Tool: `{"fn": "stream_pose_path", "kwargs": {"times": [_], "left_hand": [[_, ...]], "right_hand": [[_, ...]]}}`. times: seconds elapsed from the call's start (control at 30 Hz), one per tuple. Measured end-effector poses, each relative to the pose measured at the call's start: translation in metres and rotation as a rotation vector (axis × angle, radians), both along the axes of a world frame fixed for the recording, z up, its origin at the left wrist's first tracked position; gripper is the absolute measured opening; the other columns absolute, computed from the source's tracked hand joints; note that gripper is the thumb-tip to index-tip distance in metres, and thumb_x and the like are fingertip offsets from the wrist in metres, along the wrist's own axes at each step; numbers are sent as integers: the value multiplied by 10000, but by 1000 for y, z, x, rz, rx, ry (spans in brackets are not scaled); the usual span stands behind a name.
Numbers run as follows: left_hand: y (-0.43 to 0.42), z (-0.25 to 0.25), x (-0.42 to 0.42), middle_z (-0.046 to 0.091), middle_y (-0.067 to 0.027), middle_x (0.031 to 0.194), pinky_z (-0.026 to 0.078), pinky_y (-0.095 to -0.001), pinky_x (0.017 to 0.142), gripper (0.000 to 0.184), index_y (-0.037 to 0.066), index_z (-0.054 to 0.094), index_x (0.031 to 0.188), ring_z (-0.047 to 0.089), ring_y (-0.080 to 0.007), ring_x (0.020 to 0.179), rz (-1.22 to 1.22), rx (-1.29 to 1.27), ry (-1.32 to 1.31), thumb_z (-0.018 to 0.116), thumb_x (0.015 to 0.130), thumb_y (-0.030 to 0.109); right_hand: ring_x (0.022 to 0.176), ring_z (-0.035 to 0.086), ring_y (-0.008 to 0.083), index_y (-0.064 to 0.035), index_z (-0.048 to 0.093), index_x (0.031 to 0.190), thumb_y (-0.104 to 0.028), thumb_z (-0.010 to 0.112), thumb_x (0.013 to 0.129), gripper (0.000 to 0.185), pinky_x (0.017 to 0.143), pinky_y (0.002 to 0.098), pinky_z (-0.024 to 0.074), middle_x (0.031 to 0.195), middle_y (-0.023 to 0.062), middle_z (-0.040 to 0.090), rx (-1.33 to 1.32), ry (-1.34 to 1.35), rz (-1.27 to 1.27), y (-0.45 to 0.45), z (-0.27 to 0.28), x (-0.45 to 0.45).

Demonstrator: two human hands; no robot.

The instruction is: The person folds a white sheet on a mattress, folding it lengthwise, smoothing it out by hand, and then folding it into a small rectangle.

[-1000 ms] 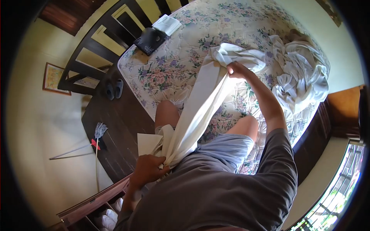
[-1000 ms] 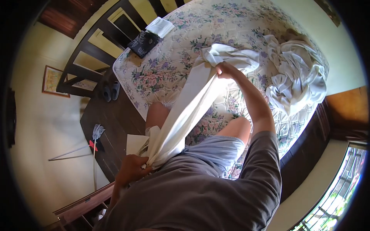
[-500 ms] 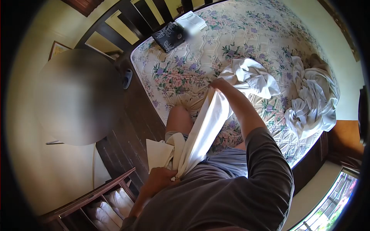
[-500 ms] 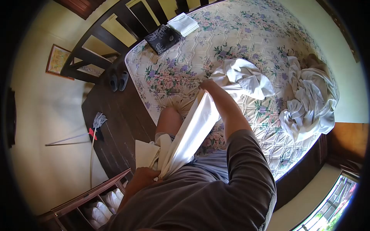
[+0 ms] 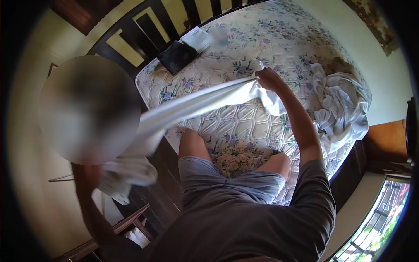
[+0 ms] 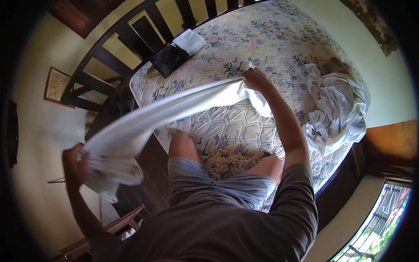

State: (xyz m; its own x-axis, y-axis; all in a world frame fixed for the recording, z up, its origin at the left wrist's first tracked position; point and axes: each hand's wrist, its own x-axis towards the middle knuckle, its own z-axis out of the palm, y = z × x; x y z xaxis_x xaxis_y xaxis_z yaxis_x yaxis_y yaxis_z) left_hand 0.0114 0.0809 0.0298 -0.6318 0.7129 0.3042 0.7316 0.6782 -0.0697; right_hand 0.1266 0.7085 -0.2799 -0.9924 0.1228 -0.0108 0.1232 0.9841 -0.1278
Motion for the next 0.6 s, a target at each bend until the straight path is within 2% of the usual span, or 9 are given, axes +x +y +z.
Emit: {"fn": "stream_pose_path", "kwargs": {"times": [0.03,0.07,0.1,0.17,0.3,0.4,0.43,0.57,0.6], "left_hand": [[7,34,-7,663,-223,897,469,-464,842,314,-18,691,1065,613,-400,863,236,-125,-233,652,797,142],[33,72,0,659,-213,1024,451,-457,917,362,0,676,1138,592,-376,994,377,-246,-241,677,806,142],[-3,71,-24,650,-201,1066,451,-428,937,386,5,662,1187,589,-349,1009,195,-107,88,690,826,139],[-9,120,-55,641,-202,1118,442,-407,976,386,0,642,1249,588,-326,1056,179,-105,281,666,899,159],[-6,243,-91,597,-201,1313,393,-393,1091,493,6,557,1383,522,-293,1288,330,45,330,604,988,297],[64,321,-7,681,-138,866,492,-337,654,289,-94,704,1015,592,-188,745,-70,275,269,587,886,137],[79,335,15,680,-104,836,472,-304,592,275,-108,716,997,572,-148,701,-144,422,251,641,893,136],[111,415,54,683,-130,858,483,-335,633,370,-101,707,1039,573,-184,725,-38,211,626,669,917,246],[115,431,58,684,-135,880,486,-346,653,383,-87,708,1051,580,-196,749,-8,155,704,669,915,269]], "right_hand": [[868,689,354,-51,689,969,-135,725,775,214,811,455,553,866,153,719,-12,204,30,-8,11,13],[854,692,356,-49,695,947,-148,726,766,209,806,455,555,849,155,718,-29,250,-4,-10,21,18],[839,695,358,-47,702,925,-160,728,756,205,800,455,556,832,157,717,-46,299,-35,-10,31,22],[747,701,353,-46,717,903,-209,757,736,236,752,436,570,776,143,719,-152,422,-50,-7,64,29],[671,708,323,-10,719,842,-254,752,773,256,641,390,562,730,146,708,-312,752,-197,-11,135,36],[697,716,320,-5,728,866,-266,737,786,273,657,393,556,737,168,706,-327,727,-289,-27,186,42],[695,718,305,-10,735,876,-285,729,791,288,662,386,551,729,173,705,-410,805,-307,-32,193,41],[665,706,228,2,749,878,-318,737,788,332,655,364,542,704,163,701,-694,592,-150,-69,211,35],[659,701,223,9,747,868,-315,743,784,334,646,363,540,703,167,699,-657,666,-151,-81,214,34]]}}
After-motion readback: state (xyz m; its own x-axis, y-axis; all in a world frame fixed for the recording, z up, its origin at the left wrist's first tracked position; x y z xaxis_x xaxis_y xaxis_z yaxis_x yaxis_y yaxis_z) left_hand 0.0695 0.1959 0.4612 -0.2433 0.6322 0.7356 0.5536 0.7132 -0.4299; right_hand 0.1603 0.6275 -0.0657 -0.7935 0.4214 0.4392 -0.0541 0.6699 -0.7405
